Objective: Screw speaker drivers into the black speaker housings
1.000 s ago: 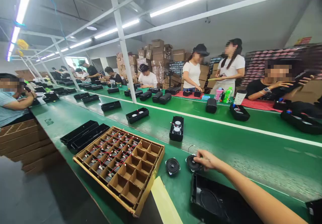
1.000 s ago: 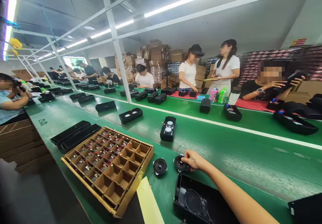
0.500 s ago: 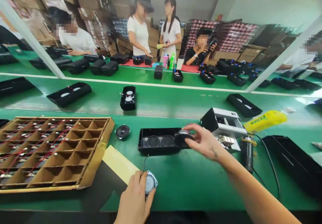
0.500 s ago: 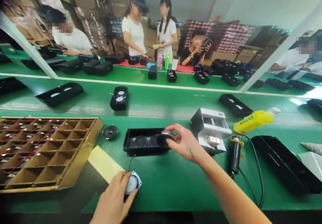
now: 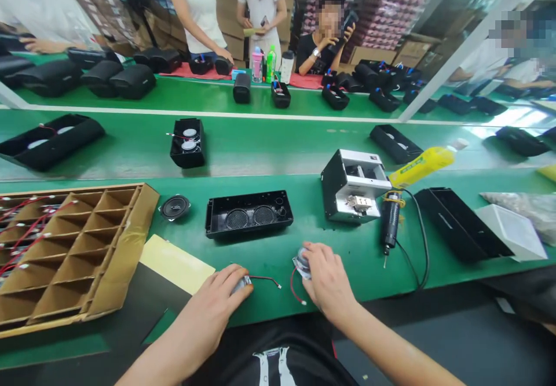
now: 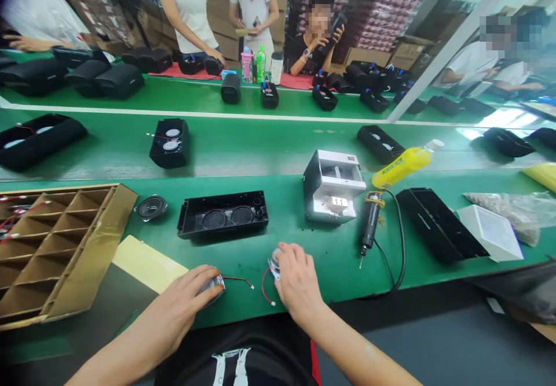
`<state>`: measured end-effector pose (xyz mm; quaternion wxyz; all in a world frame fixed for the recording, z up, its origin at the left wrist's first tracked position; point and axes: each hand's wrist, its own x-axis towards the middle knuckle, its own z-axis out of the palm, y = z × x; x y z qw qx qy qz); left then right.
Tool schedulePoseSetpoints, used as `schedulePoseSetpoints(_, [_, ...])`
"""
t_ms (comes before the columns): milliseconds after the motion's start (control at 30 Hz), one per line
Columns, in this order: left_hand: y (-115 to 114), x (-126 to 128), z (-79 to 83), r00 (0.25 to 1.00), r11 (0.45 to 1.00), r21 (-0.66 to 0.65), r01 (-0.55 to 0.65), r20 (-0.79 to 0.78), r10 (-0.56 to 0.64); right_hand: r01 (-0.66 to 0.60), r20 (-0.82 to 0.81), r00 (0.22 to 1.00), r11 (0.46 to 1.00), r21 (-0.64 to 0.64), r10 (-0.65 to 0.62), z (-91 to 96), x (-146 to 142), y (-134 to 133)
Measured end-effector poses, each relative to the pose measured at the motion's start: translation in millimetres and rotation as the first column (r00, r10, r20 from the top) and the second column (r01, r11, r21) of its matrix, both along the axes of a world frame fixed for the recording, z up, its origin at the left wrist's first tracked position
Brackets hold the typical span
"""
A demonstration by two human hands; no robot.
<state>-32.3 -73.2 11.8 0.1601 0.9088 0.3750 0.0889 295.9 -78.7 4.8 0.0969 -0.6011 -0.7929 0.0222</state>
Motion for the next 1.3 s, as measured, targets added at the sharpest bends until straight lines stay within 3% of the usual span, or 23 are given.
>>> schedulePoseSetpoints(167, [-9, 9, -3.5, 0.946, 0.944, 0.071, -0.323, 0.008, 0.323, -0.087, 0.033, 0.995, 0.985, -0.147, 0.093, 9.6, 8, -17])
schedulePoseSetpoints(300, [-10, 14, -0.4, 0.912, 0.912, -0.093, -0.399, 0.059, 0.405, -0.231, -0.002, 0.969, 0.903, -0.361, 0.248, 32.5, 32, -1])
schedulePoseSetpoints(433, [6, 6, 31.3, 0.899, 0.877, -0.31, -0.367, 0.125, 0.42, -0.334, -0.253, 0.94, 0.767, -0.548, 0.229, 62.5, 43, 41])
schedulePoseSetpoints(600, [42, -12, 85.2, 0.782, 0.789, -0.435, -0.433, 0.255, 0.569, -0.423, -0.586, 0.81, 0.729, -0.538, 0.037, 90.6, 39, 84])
schedulePoseSetpoints(700, [64, -22, 97.2, 0.725, 0.74, -0.492, -0.459, 0.274, 0.632, -0.537, -0.687, 0.727, 0.621, -0.57, -0.002, 95.7, 37, 95])
schedulePoseSetpoints(733, [71, -24, 97.7, 0.718, 0.728, -0.504, -0.464, 0.267, 0.643, -0.558, -0.714, 0.699, 0.608, -0.565, -0.022, 96.6, 37, 98])
schedulePoseSetpoints(800, [87, -30, 95.8, 0.71, 0.712, -0.511, -0.481, 0.25, 0.659, -0.567, -0.767, 0.637, 0.63, -0.531, -0.073, 98.1, 35, 106])
schedulePoseSetpoints(833, [95, -32, 94.2, 0.708, 0.708, -0.512, -0.486, 0.244, 0.663, -0.551, -0.788, 0.608, 0.665, -0.504, -0.094, 98.7, 33, 112])
schedulePoseSetpoints(900, [111, -35, 90.8, 0.704, 0.707, -0.515, -0.484, 0.251, 0.664, -0.468, -0.812, 0.577, 0.779, -0.417, -0.088, 97.9, 26, 127])
schedulePoseSetpoints(1000, [131, -35, 85.8, 0.7, 0.715, -0.531, -0.454, 0.284, 0.655, -0.29, -0.785, 0.619, 0.925, -0.245, -0.014, 88.4, 7, 148])
schedulePoseSetpoints(1167, [145, -29, 76.1, 0.733, 0.727, -0.539, -0.424, 0.268, 0.626, -0.215, -0.694, 0.719, 0.96, -0.178, 0.033, 63.7, -25, 158])
schedulePoseSetpoints(1300, [145, -18, 69.7, 0.821, 0.791, -0.425, -0.44, 0.167, 0.547, -0.178, -0.527, 0.847, 0.972, -0.151, 0.073, 57.4, -30, 153])
